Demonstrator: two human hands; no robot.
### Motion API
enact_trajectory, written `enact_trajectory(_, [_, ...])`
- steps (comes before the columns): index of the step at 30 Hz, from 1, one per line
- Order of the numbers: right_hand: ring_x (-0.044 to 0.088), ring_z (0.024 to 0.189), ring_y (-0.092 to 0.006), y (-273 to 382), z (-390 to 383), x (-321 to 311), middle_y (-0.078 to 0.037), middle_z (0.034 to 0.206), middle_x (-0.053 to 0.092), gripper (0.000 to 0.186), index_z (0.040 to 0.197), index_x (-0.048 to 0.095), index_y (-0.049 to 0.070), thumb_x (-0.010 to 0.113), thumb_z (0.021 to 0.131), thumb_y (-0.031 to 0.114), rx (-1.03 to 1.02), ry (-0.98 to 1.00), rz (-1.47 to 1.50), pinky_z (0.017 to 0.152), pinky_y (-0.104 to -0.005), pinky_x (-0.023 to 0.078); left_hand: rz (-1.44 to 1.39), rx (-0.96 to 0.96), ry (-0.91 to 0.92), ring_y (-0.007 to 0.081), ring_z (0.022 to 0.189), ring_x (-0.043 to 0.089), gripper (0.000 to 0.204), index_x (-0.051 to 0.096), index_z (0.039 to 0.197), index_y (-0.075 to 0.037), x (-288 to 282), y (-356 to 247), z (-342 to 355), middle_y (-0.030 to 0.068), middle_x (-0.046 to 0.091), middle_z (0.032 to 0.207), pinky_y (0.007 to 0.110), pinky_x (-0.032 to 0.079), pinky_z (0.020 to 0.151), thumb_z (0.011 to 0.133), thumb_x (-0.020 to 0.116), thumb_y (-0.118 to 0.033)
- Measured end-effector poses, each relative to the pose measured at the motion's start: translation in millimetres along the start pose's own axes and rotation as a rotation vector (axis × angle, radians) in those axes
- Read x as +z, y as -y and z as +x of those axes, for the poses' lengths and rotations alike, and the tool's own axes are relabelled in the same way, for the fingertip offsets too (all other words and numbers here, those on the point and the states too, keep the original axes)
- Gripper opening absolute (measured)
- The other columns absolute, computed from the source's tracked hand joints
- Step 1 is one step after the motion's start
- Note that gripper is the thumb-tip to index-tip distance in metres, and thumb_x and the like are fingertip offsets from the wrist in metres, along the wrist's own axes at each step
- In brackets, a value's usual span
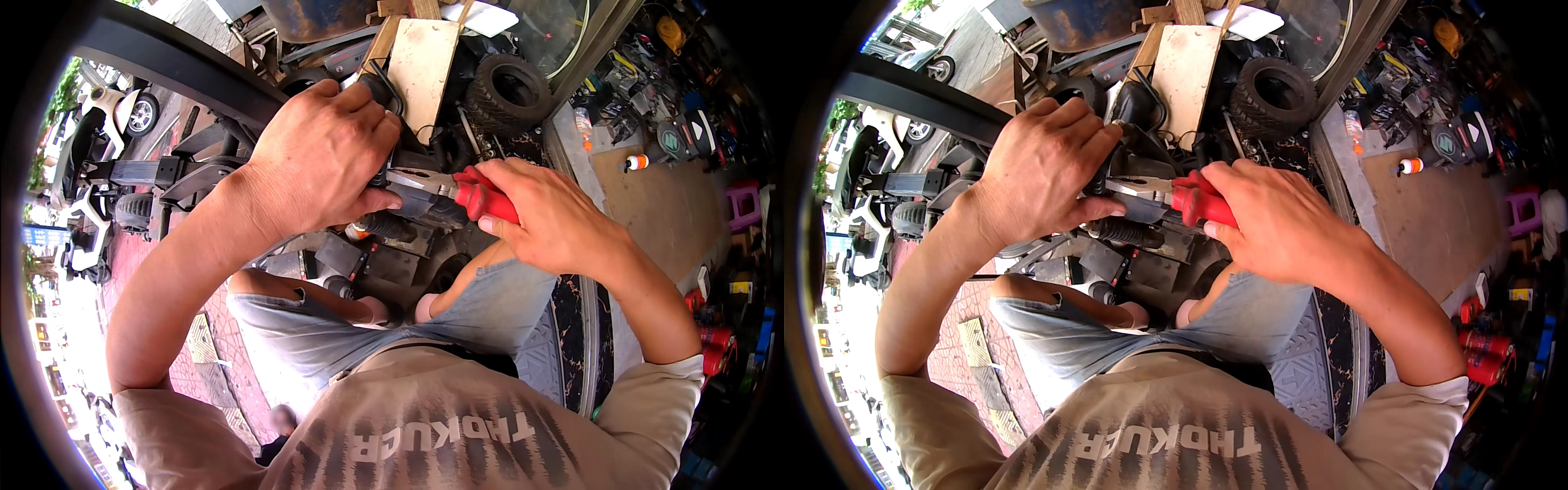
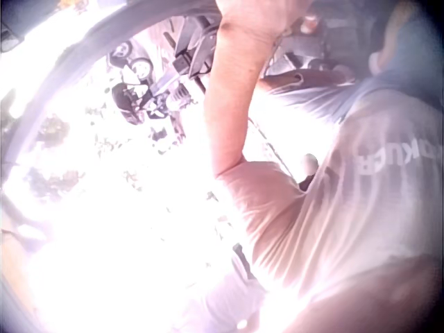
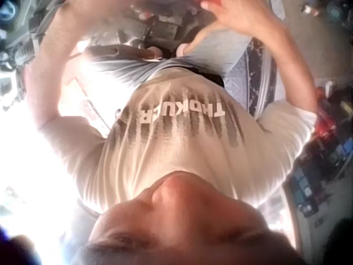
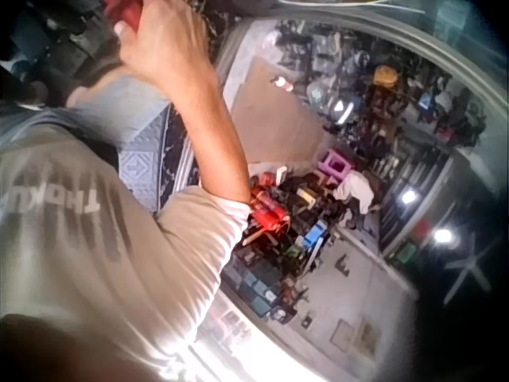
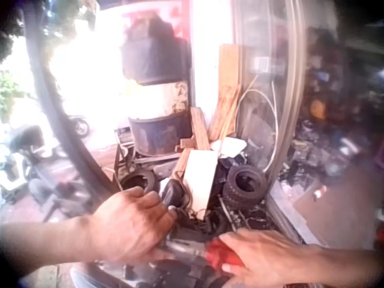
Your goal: The person sits on the floor and uses red pliers to cut and remove zip ties securing wires on a scooter. They then use their hands to pull the wires and zip ties away from the scooter's frame.
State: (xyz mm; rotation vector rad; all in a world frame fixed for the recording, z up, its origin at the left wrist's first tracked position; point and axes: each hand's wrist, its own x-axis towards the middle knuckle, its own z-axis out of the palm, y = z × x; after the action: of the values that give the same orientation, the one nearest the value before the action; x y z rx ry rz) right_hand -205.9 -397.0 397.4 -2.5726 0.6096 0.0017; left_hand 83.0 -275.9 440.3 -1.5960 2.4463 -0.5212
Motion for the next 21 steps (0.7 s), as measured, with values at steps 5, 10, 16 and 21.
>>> enact_trajectory(5, [0.068,0.129,-0.0510,10,-2,-6,-0.028,0.138,0.069,0.061,0.153,0.059,-0.003,0.082,0.103,0.024,0.012,0.029,0.001,0.111,-0.0563,0.054,0.030,-0.040,0.042,0.0267,0.116,0.067,0.082,0.074,0.132,0.000,-4,-3,1,0.0073,0.071,0.109,0.041,0.055,0.101,0.084,0.089,-0.065])
enact_trajectory(10, [0.068,0.128,-0.0514,18,-2,-12,-0.029,0.138,0.069,0.063,0.152,0.058,-0.003,0.085,0.103,0.025,0.048,0.061,-0.006,0.111,-0.0566,0.054,0.053,-0.064,0.048,0.0268,0.116,0.068,0.079,0.075,0.129,-0.001,-2,-5,2,0.0073,0.072,0.109,0.041,0.055,0.102,0.086,0.088,-0.066])
enact_trajectory(16, [0.072,0.118,-0.0538,23,-2,-10,-0.029,0.125,0.074,0.054,0.142,0.062,-0.002,0.088,0.098,0.017,0.112,0.057,-0.050,0.101,-0.0585,0.057,0.085,-0.074,0.060,0.0256,0.118,0.069,0.068,0.076,0.112,-0.004,-1,-6,6,0.0067,0.075,0.107,0.039,0.055,0.100,0.095,0.081,-0.069])
enact_trajectory(21, [0.073,0.116,-0.0531,14,-3,-2,-0.027,0.123,0.076,0.048,0.138,0.064,-0.001,0.087,0.096,0.008,0.102,-0.007,-0.028,0.097,-0.0578,0.059,0.020,-0.067,0.133,0.0276,0.114,0.068,0.073,0.074,0.120,-0.002,-3,-2,8,0.0081,0.071,0.107,0.042,0.055,0.100,0.089,0.085,-0.067])
